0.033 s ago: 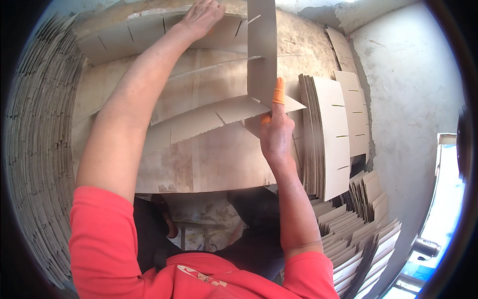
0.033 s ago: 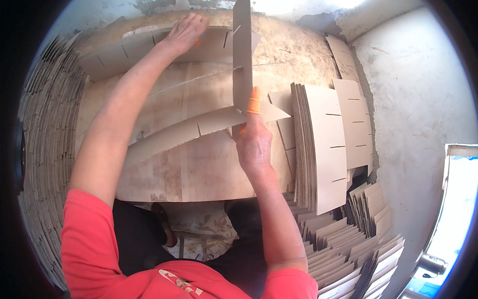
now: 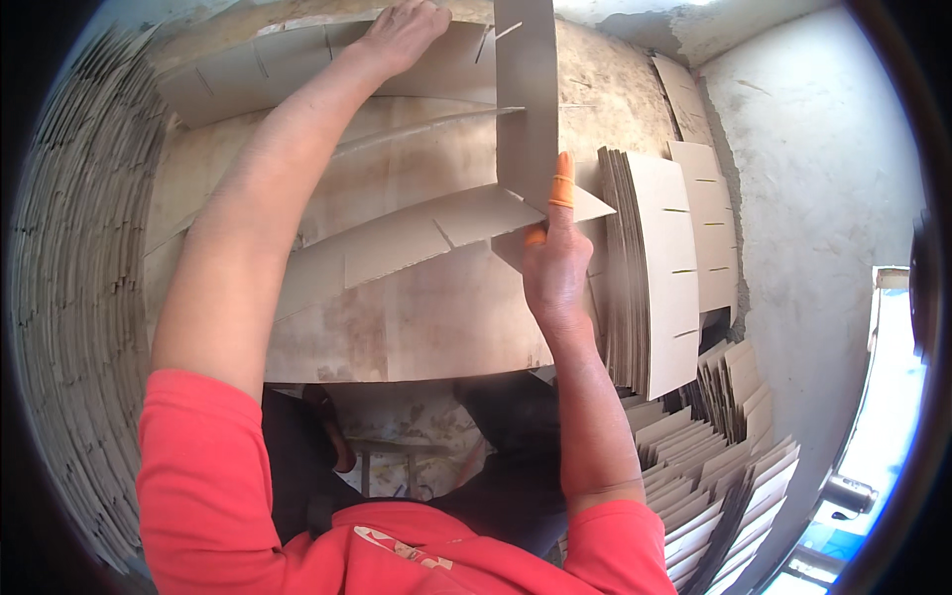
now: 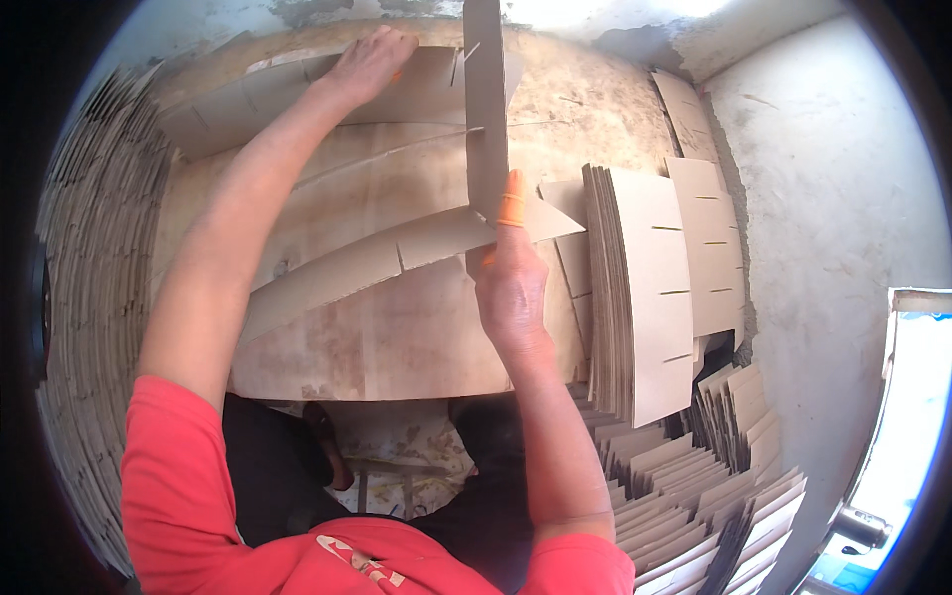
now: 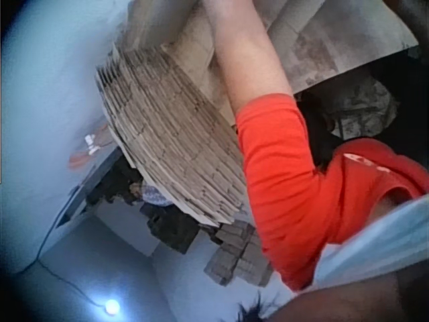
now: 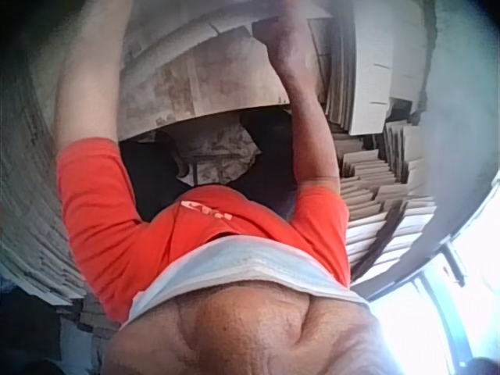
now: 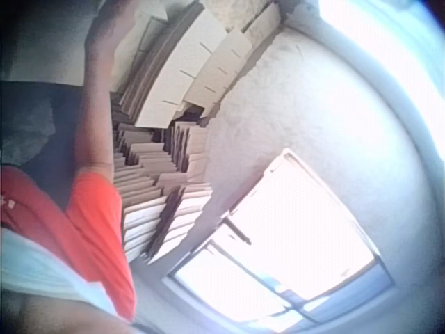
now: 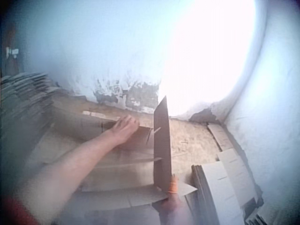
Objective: The person assembles a multi-compartment cardboard divider by hand, folding pre-cut flaps and interlocking them into a grid structure. The person repeatedly picks up flat cardboard pieces, folds them, and inserts them into the growing assembly on the floor.
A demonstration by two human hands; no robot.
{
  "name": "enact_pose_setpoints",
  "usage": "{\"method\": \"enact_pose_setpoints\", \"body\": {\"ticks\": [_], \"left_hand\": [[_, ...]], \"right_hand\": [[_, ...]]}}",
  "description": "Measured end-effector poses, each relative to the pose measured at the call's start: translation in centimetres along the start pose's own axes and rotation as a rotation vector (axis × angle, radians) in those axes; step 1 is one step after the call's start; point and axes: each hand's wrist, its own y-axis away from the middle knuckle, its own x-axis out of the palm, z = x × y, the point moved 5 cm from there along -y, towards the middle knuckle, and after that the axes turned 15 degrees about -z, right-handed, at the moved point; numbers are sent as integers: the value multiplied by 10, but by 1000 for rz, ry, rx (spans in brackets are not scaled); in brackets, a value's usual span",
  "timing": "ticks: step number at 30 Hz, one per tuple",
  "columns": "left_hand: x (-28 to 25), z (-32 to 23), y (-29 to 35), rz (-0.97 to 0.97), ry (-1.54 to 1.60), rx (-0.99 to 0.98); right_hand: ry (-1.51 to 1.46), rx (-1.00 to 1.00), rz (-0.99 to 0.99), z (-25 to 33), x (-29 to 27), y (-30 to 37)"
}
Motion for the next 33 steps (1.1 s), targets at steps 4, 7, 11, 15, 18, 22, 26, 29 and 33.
{"method": "enact_pose_setpoints", "body": {"ticks": [4,7,11,15,18,22,26,29,33], "left_hand": [[-9,12,-1,-15,133,-27],[-21,-2,-1,19,207,-59],[-30,-8,10,-48,218,-84],[-23,-11,16,95,206,-148],[-22,-12,21,68,194,-122],[-23,-11,23,64,254,-178],[-33,-9,24,-41,292,-245],[-30,-1,24,-17,267,-280],[-27,4,26,-61,280,-272]], "right_hand": [[-33,-50,-19,5,-3,1],[-38,-60,-32,-1,-3,1],[-2,12,43,-1,-2,1],[-40,4,41,4,-1,1],[-74,-55,2,8,0,1],[-101,116,40,-2,6,-1],[-50,78,12,-4,5,-1],[-40,-10,-8,5,3,0],[-30,-14,9,5,5,-1]]}}
